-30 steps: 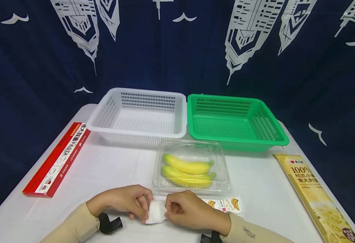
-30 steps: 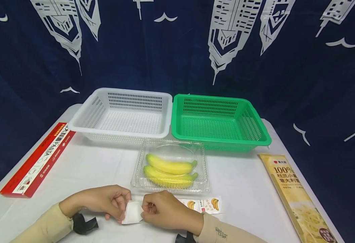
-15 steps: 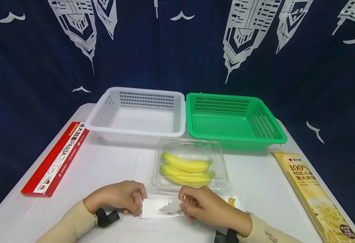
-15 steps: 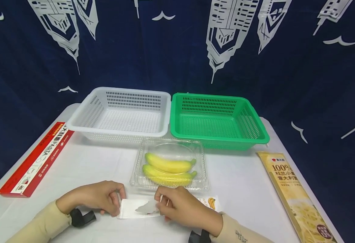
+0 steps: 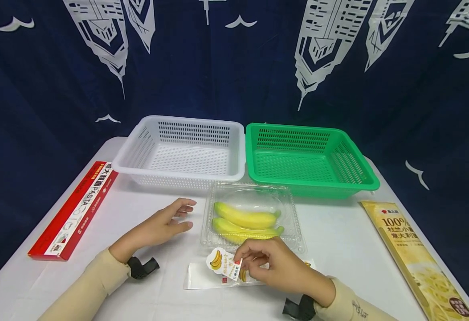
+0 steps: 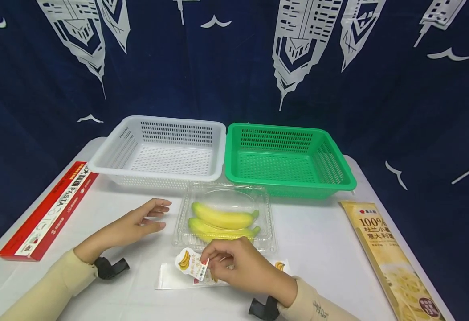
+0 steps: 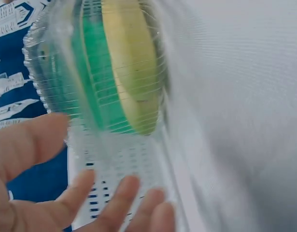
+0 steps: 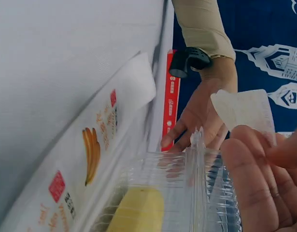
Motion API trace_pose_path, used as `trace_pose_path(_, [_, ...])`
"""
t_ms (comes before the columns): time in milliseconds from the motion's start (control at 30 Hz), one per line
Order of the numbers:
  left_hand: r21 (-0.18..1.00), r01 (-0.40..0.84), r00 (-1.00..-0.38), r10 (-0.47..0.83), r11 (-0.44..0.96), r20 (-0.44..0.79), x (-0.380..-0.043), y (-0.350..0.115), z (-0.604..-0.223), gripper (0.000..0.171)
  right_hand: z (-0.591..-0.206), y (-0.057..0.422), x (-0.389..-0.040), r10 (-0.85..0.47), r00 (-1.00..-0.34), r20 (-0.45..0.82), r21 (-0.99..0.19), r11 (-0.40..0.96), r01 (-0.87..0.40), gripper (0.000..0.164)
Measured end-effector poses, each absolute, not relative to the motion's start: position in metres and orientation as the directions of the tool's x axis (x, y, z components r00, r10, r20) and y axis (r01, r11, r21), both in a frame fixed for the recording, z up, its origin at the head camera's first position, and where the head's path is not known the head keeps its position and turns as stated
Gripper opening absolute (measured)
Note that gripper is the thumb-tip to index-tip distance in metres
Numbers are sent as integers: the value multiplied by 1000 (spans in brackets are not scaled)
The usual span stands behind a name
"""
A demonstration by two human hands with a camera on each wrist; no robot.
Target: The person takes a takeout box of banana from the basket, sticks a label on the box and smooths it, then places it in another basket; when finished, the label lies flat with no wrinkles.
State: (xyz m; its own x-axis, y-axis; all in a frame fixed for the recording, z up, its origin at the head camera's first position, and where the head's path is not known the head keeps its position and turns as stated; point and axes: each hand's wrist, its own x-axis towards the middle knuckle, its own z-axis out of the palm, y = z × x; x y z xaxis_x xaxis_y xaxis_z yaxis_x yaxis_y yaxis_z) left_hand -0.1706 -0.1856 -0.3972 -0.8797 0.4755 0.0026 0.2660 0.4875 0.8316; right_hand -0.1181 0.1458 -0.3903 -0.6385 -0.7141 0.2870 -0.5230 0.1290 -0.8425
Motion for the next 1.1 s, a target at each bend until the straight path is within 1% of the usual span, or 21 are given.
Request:
trace_pose_path(33, [842, 270, -883, 468, 467, 24, -174, -184, -399, 53, -390, 146, -119, -704, -642, 303, -841, 120, -528, 27])
trace_pose_path(100, [859, 269, -892, 449, 435, 52, -179, -180, -402, 55, -389, 146, -121, -677, -656, 334, -846, 91, -525, 24])
trace_pose_path(200, [882, 275, -897, 433, 382, 92, -186, -172, -406, 57, -386, 145, -124, -617, -701, 358, -866, 61, -496, 14])
trace_pose_path(300, [906, 279, -891, 438, 317, 121, -193, -165, -410, 60, -381, 144, -127, -554, -752, 357, -884, 61, -464, 10])
trace_pose_path(400, [932, 259, -883, 453, 251, 123, -200, -158, -413, 61, -376, 145, -131, -518, -791, 325, -901, 84, -425, 18])
trace_pose_path(533, [957, 225, -871, 478, 184, 113, -206, -150, -415, 71, -371, 144, -135, -496, -824, 273, -924, 105, -369, 37])
trace_pose_path(600, [963, 216, -864, 492, 164, 110, -208, -147, -416, 78, -369, 144, -138, -482, -840, 250, -936, 103, -337, 41])
trace_pose_path(667, [963, 214, -861, 498, 163, 107, -209, -144, -417, 81, -368, 144, -142, -462, -860, 214, -953, 95, -288, 42])
trace_pose_path(800, [963, 213, -858, 503, 164, 105, -211, -138, -418, 83, -362, 142, -149, -383, -917, 114, -983, 92, -161, 34])
trace_pose_path(900, [962, 221, -859, 500, 163, 112, -212, -136, -419, 85, -358, 142, -154, -327, -943, 58, -991, 93, -93, 25])
trace_pose_path(1100, [961, 230, -853, 506, 154, 123, -213, -134, -419, 87, -353, 146, -166, -308, -951, 16, -993, 110, -53, 8])
